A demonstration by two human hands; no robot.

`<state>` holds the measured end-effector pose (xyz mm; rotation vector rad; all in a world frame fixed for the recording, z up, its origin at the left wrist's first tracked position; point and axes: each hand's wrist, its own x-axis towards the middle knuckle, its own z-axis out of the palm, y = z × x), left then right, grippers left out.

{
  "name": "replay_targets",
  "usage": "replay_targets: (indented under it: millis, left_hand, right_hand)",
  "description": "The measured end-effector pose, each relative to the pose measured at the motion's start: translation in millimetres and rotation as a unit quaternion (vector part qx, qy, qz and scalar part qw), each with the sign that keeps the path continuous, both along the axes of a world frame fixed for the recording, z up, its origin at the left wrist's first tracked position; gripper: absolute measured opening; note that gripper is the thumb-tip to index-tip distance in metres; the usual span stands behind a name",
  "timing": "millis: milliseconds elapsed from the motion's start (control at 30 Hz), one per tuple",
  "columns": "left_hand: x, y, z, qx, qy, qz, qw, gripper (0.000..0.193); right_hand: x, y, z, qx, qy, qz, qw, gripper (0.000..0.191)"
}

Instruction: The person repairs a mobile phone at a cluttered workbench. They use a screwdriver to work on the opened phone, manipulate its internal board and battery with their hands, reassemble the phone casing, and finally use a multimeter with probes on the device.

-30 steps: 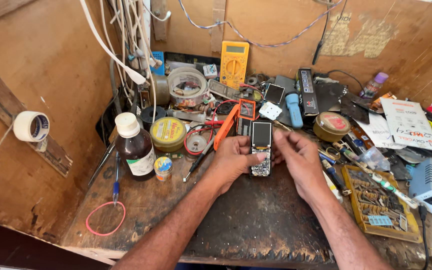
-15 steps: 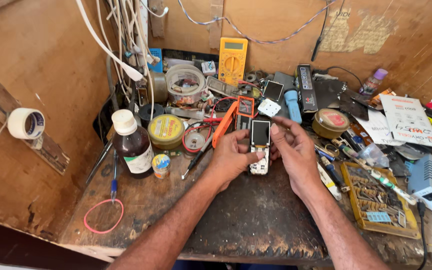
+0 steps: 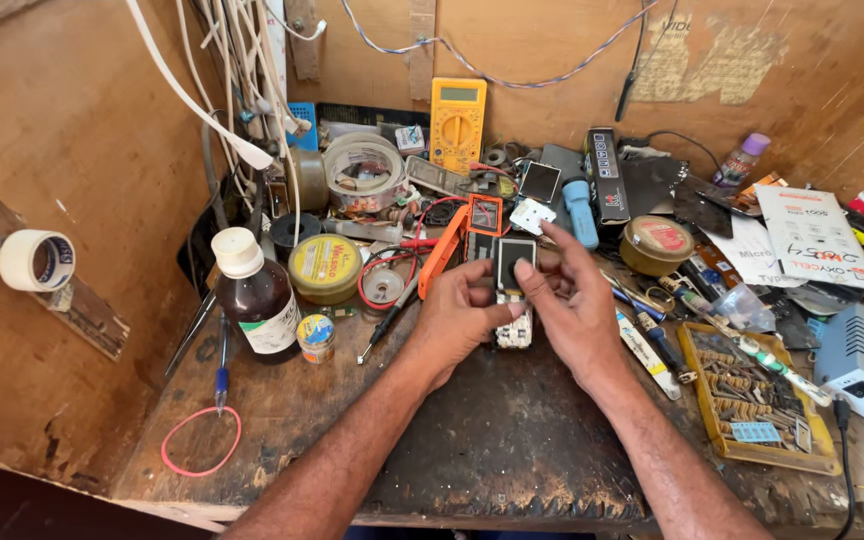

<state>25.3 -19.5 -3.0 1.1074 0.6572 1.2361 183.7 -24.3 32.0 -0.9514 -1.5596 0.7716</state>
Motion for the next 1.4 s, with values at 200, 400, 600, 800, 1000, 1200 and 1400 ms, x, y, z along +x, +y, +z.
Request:
replay_targets:
  millis: [200,400,600,800,1000,1200,1400]
  left_hand:
    - [-5.1,-1.5,2.3,-0.007,-0.019,0.069,0.997,0.049]
    - [-2.4,-1.5,3.3,-0.010,-0.037,0.052,0.998,0.046]
    - [-4.1,-2.6,3.3,-0.009,-0.009,0.060,0.998,0.047]
    - [-7.0,-4.4,4.0,0.014,-0.024,0.011,1.000,0.045]
    - [-7.7,-5.0,5.6,-0.005,-0.025,0.001,1.000,0.044]
    - [-7.0,-2.6,4.9,-0.013,-0.002,0.010,1.000,0.043]
    - [-3.4,-1.8,1.9,-0.013,0.005,0.008,1.000,0.031]
  right_hand:
    - [11.9,-6.3,-6.7,-0.148,0.001,0.014,0.989,0.031]
    - [13.6,-4.1,-12.5,-0.150,0.011,-0.005,0.989,0.027]
    - [16.5,-4.7,-11.6,-0.175,0.039,0.017,0.984,0.024]
    - [16.3,-3.5,-12.2,-0.190,0.047,0.034,0.980,0.021]
    - [17.3,2.1,-15.0,-0.207,0.054,0.025,0.976,0.017]
    - [16.9,1.7,-15.2,-0.216,0.061,0.023,0.974,0.018]
    - [19.5,2.2,-16.5,-0.200,0.111,0.029,0.973,0.021]
